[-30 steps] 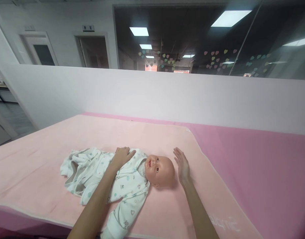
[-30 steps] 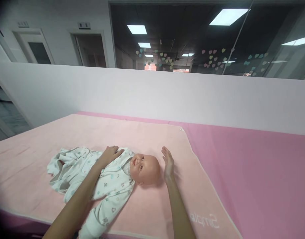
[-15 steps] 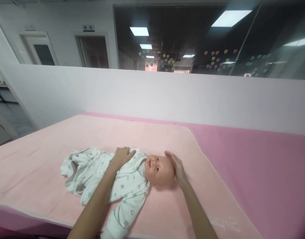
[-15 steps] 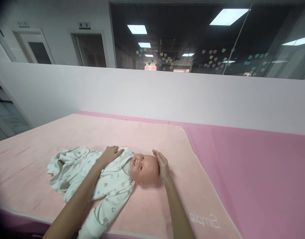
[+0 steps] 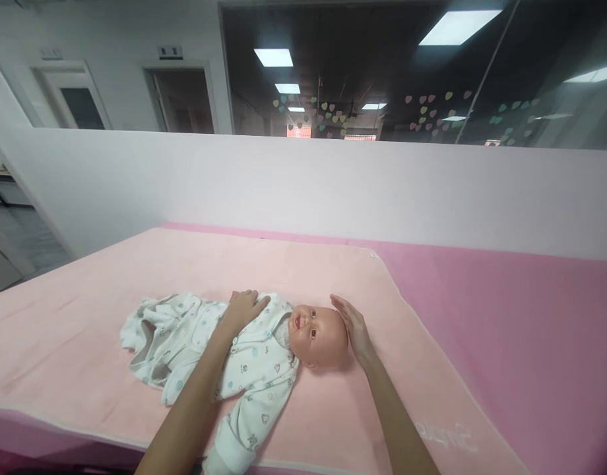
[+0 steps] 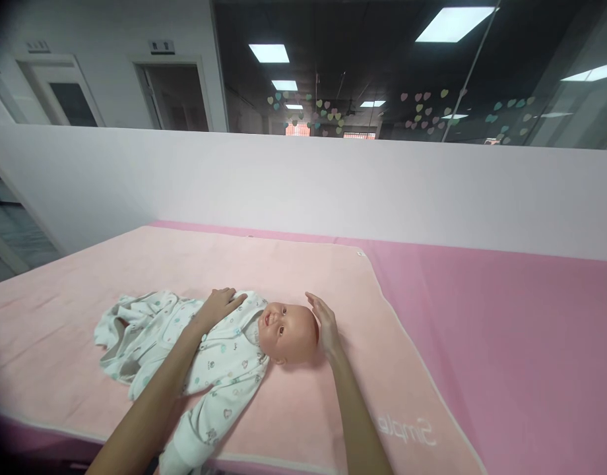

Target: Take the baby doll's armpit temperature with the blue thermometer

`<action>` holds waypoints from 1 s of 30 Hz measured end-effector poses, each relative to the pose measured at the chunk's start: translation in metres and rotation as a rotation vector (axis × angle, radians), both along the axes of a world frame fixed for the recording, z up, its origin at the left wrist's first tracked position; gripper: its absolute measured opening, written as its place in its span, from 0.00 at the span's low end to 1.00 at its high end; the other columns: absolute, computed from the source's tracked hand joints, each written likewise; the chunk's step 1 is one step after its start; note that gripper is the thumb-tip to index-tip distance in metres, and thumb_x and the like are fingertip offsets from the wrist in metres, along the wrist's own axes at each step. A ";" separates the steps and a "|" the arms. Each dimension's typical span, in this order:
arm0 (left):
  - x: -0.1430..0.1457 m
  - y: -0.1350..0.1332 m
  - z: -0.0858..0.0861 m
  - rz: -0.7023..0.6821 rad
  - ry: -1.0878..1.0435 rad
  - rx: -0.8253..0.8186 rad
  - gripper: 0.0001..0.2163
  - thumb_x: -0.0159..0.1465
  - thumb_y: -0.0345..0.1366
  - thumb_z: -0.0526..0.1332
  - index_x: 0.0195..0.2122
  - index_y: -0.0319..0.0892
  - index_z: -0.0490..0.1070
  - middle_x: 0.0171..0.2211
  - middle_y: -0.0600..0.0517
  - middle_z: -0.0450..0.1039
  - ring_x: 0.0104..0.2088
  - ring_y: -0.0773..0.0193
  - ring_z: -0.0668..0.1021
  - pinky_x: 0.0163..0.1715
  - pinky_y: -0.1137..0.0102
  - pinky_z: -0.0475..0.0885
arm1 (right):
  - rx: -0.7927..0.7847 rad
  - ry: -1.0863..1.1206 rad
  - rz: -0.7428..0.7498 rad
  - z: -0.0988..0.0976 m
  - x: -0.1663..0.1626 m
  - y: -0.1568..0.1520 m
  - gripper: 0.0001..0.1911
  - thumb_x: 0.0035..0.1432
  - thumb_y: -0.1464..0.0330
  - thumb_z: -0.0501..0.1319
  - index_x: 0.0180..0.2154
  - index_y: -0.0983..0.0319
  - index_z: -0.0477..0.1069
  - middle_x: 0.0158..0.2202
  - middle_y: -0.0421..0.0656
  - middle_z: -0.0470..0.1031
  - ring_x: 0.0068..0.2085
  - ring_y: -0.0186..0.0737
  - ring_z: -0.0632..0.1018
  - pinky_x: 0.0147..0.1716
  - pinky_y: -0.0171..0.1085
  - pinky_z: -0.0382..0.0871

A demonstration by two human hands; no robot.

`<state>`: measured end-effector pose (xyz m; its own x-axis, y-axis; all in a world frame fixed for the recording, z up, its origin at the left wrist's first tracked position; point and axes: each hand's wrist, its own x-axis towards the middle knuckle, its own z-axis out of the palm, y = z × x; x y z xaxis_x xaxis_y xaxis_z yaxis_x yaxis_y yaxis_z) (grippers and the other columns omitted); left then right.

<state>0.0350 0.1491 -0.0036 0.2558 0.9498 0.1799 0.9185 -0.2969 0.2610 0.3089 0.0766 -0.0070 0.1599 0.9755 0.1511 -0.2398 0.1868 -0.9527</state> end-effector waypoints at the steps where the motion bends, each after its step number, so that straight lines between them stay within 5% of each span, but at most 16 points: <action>1: 0.000 0.000 0.000 -0.001 -0.004 0.003 0.20 0.63 0.49 0.44 0.28 0.41 0.67 0.32 0.45 0.73 0.39 0.53 0.74 0.45 0.60 0.59 | 0.002 0.005 0.004 0.000 -0.001 0.000 0.23 0.44 0.48 0.63 0.39 0.55 0.76 0.50 0.42 0.72 0.55 0.46 0.67 0.57 0.44 0.54; 6: 0.000 -0.001 0.001 0.008 -0.011 -0.002 0.20 0.63 0.49 0.45 0.28 0.41 0.67 0.31 0.45 0.73 0.39 0.54 0.74 0.46 0.59 0.58 | -0.024 -0.055 0.107 0.002 -0.007 -0.004 0.24 0.43 0.49 0.64 0.36 0.60 0.77 0.44 0.46 0.76 0.49 0.49 0.72 0.52 0.44 0.60; 18: 0.000 0.001 -0.001 0.000 -0.021 -0.016 0.20 0.63 0.49 0.44 0.29 0.40 0.68 0.32 0.44 0.73 0.39 0.53 0.74 0.45 0.59 0.58 | -0.009 0.060 0.044 0.001 0.001 -0.002 0.24 0.45 0.48 0.62 0.38 0.59 0.76 0.46 0.46 0.75 0.51 0.47 0.71 0.55 0.44 0.58; 25: 0.000 0.001 -0.002 -0.007 -0.025 0.000 0.20 0.63 0.49 0.45 0.29 0.40 0.67 0.32 0.43 0.73 0.39 0.53 0.74 0.45 0.58 0.57 | -0.020 -0.071 0.089 0.001 -0.007 -0.004 0.23 0.46 0.51 0.63 0.35 0.62 0.77 0.43 0.47 0.76 0.47 0.48 0.73 0.50 0.43 0.63; 30: -0.001 0.003 -0.003 0.003 -0.005 0.016 0.21 0.63 0.50 0.45 0.28 0.40 0.67 0.32 0.43 0.73 0.39 0.52 0.74 0.44 0.60 0.58 | 0.026 -0.081 -0.034 -0.001 0.001 -0.001 0.21 0.47 0.51 0.61 0.36 0.60 0.76 0.45 0.47 0.75 0.50 0.48 0.71 0.50 0.43 0.62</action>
